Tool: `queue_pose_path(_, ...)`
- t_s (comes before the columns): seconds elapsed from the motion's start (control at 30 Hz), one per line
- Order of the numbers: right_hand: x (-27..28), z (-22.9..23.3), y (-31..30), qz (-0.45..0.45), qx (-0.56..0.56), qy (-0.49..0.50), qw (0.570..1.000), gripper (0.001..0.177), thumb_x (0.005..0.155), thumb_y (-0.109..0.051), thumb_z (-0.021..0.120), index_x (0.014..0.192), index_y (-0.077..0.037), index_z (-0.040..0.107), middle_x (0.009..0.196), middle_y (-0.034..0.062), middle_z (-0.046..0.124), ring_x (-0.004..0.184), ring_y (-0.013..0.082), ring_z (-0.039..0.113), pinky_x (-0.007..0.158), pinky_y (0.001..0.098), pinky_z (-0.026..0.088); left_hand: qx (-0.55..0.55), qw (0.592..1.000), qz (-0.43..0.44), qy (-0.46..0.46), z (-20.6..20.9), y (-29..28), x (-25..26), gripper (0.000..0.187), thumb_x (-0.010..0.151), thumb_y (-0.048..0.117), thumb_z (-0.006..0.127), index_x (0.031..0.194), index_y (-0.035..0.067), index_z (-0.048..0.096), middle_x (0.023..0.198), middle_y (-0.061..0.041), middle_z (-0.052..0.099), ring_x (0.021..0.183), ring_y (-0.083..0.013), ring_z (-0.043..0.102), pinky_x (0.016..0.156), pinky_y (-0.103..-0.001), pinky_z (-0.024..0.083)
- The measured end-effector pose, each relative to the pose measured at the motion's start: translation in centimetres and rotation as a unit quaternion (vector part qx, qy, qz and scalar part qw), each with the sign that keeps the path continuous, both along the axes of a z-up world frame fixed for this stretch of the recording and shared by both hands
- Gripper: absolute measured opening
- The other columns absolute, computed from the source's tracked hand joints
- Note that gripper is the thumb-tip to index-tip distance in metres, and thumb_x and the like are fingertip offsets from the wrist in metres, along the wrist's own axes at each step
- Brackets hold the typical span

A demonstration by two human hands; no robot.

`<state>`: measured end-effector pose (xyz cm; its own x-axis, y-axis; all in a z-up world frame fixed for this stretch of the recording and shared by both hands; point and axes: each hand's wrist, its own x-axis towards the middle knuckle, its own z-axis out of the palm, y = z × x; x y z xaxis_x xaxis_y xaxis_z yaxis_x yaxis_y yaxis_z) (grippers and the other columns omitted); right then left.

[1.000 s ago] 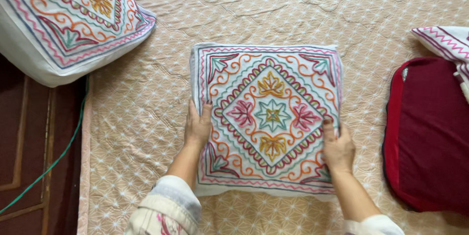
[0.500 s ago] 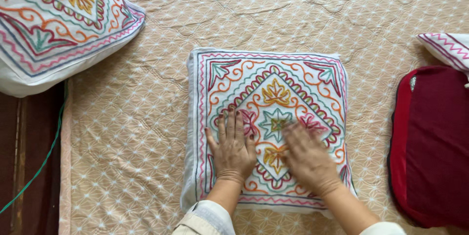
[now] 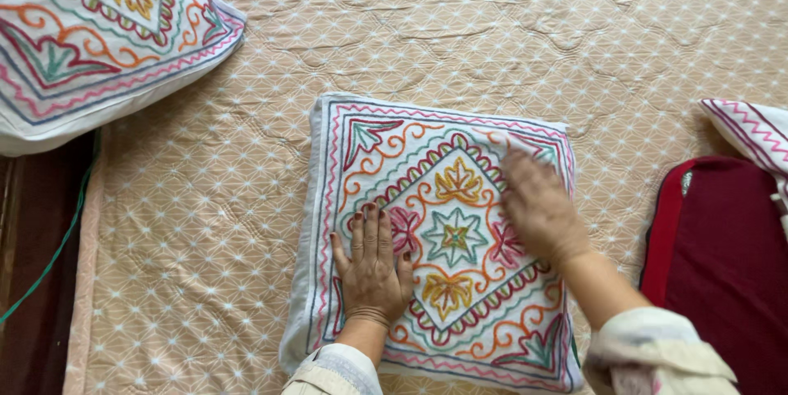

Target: The person arranges pillows on a bed by hand, smoothing the fabric of the patterned covers and aligning them against the headboard.

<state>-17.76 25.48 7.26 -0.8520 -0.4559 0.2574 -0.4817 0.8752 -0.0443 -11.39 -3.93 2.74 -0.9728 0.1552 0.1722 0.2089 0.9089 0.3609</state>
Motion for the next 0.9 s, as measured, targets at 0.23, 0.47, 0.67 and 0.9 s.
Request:
queue_pose_path(0.23, 1.6, 0.5, -8.4, 0.123, -0.096, -0.147, 0.977, 0.065, 0.092, -0.027, 0.06, 0.147, 0.004, 0.047, 0.151, 0.0222, 0.047, 0.14, 0.0368, 0.044, 0.12, 0.0504, 0.025, -0.003, 1.0, 0.004, -0.001, -0.6, 0.0, 0.3, 0.078, 0.087, 0.039, 0.049, 0.155, 0.003, 0.034, 0.167, -0.015, 0.026, 0.155, -0.0334, 0.019, 0.121, -0.065, 0.004)
queue_pose_path(0.47, -8.7, 2.5, -5.3, 0.08, 0.017, -0.076, 0.994, 0.05, 0.102, -0.027, 0.053, 0.143, 0.002, 0.048, 0.155, 0.018, 0.048, 0.146, 0.0345, 0.043, 0.125, 0.0453, 0.027, -0.005, 1.0, 0.007, 0.02, -1.1, 0.3, 0.3, 0.077, 0.089, 0.039, 0.049, 0.155, 0.002, 0.036, 0.167, -0.015, 0.029, 0.156, -0.033, 0.02, 0.122, -0.065, 0.005)
queue_pose_path(0.67, -6.9, 0.8, -14.2, 0.198, -0.062, -0.19, 0.96, 0.058, 0.097, -0.033, 0.056, 0.145, -0.001, 0.048, 0.153, 0.0193, 0.044, 0.144, 0.034, 0.038, 0.12, 0.0478, 0.022, 0.004, 0.999, 0.008, 0.033, -0.6, 0.5, 0.2, 0.074, 0.088, 0.041, 0.053, 0.151, 0.003, 0.041, 0.163, -0.016, 0.033, 0.153, -0.0384, 0.023, 0.12, -0.066, 0.007)
queue_pose_path(0.9, -14.4, 1.0, -16.1, 0.073, -0.011, -0.165, 0.984, 0.052, 0.103, -0.031, 0.052, 0.145, 0.0, 0.049, 0.149, 0.0173, 0.052, 0.141, 0.0298, 0.044, 0.121, 0.0502, 0.026, 0.014, 1.0, 0.011, 0.016, -0.9, 0.3, 0.2, 0.075, 0.087, 0.038, 0.056, 0.15, 0.002, 0.043, 0.161, -0.018, 0.037, 0.149, -0.0388, 0.031, 0.12, -0.068, 0.009)
